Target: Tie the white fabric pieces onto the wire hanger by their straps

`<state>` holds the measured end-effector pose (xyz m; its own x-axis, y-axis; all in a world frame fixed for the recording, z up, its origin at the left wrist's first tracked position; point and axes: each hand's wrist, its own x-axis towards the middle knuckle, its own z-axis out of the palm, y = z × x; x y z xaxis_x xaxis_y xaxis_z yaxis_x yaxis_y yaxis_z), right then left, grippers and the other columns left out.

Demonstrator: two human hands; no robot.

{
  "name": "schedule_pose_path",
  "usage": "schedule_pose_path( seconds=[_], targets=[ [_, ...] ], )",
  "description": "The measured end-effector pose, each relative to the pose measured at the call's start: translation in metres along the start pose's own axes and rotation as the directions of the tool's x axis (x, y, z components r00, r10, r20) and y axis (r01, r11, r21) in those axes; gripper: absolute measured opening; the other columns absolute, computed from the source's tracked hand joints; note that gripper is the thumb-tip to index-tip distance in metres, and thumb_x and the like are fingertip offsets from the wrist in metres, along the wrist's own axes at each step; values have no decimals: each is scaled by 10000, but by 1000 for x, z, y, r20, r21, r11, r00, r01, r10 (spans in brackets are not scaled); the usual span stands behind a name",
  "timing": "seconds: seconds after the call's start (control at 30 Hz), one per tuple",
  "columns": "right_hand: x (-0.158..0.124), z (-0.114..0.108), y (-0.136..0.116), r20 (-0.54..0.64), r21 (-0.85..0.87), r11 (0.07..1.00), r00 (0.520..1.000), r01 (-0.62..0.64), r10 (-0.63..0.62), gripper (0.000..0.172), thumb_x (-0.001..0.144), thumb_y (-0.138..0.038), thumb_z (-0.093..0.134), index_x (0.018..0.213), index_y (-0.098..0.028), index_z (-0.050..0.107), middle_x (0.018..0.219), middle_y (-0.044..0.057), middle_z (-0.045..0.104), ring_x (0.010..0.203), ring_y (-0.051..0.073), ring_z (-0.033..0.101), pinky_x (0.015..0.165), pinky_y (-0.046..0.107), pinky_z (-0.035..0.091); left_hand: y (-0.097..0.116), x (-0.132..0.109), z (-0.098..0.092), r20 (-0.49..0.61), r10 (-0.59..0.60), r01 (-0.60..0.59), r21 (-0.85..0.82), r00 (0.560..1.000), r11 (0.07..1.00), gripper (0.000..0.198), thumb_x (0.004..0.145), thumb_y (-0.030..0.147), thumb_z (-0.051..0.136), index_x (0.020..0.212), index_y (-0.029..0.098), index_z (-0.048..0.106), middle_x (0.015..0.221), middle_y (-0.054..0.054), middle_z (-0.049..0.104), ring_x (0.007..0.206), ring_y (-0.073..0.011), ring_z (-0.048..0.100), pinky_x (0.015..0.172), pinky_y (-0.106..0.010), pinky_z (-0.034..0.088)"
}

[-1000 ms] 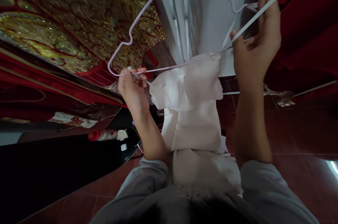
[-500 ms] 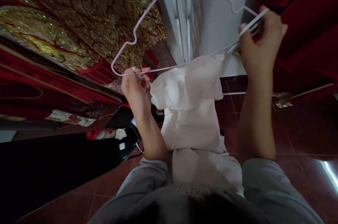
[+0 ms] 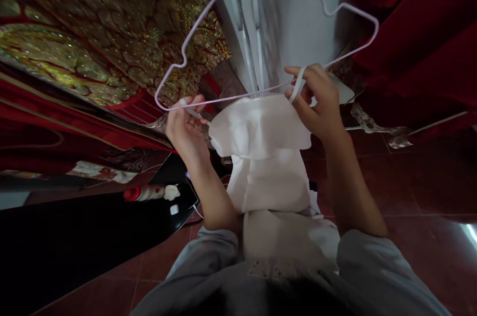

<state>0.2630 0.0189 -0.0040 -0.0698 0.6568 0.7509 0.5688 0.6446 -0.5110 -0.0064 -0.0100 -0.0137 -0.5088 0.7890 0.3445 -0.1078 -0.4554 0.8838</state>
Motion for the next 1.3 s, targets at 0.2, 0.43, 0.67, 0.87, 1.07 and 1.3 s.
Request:
schedule_pose_path(
  seconds=[0.2, 0.43, 0.67, 0.87, 1.07, 1.3],
  targets=[
    [1, -7, 2, 7, 89, 996, 1000, -3, 3, 420, 979, -588, 589, 1133, -258, 797, 924, 83, 718, 866, 200, 624, 947, 459, 532, -4, 27, -31, -338, 465, -406, 234, 818, 884, 249, 906, 156, 587, 1055, 217, 778, 1238, -58, 772, 1174, -246, 716, 845, -364, 598],
    [-1, -5, -3, 5, 125, 990, 997, -72, 71, 432, 882, -656, 681, 1038, -267, 784, 954, 87, 692, 953, 230, 616, 878, 429, 540, 24, 65, -19, 367, 352, -427, 144, 861, 893, 327, 844, 418, 883, 1079, 206, 800, 1016, -57, 759, 930, -213, 718, 901, -380, 589],
    [-9, 0, -4, 20, 72, 991, 993, -115, 114, 400, 854, -647, 691, 1065, -308, 718, 1022, 83, 647, 824, 204, 559, 625, 367, 475, 54, 71, 8, 400, 85, -162, 163, 913, 973, 152, 944, 186, 798, 881, 158, 663, 741, 22, 527, 635, -97, 457, 632, -230, 396],
    [-12, 1, -1, 51, 77, 990, 992, -119, 116, 417, 858, -617, 692, 1162, -333, 694, 1151, 102, 634, 890, 237, 578, 594, 381, 479, 23, 62, 2, 227, 189, -203, 38, 955, 978, 107, 1008, 186, 689, 908, 224, 690, 787, 3, 593, 644, -122, 524, 650, -280, 451],
    [-18, 8, -6, 104, 87, 988, 988, -125, 116, 432, 865, -590, 697, 1235, -369, 668, 1205, 92, 632, 903, 236, 590, 562, 369, 493, -7, 28, -10, 154, -67, 100, -223, 986, 970, 296, 909, 384, 782, 1116, 261, 609, 1076, -34, 753, 1006, -185, 722, 939, -329, 568],
    [-20, 6, 4, -209, 27, 999, 977, -30, 35, 451, 876, -574, 726, 1283, -386, 668, 1230, 57, 668, 1117, 282, 658, 835, 456, 609, -1, 21, -4, 82, -5, 17, -144, 997, 989, 224, 1026, 453, 642, 997, 262, 529, 744, 31, 515, 912, -178, 714, 957, -316, 559]
  ],
)
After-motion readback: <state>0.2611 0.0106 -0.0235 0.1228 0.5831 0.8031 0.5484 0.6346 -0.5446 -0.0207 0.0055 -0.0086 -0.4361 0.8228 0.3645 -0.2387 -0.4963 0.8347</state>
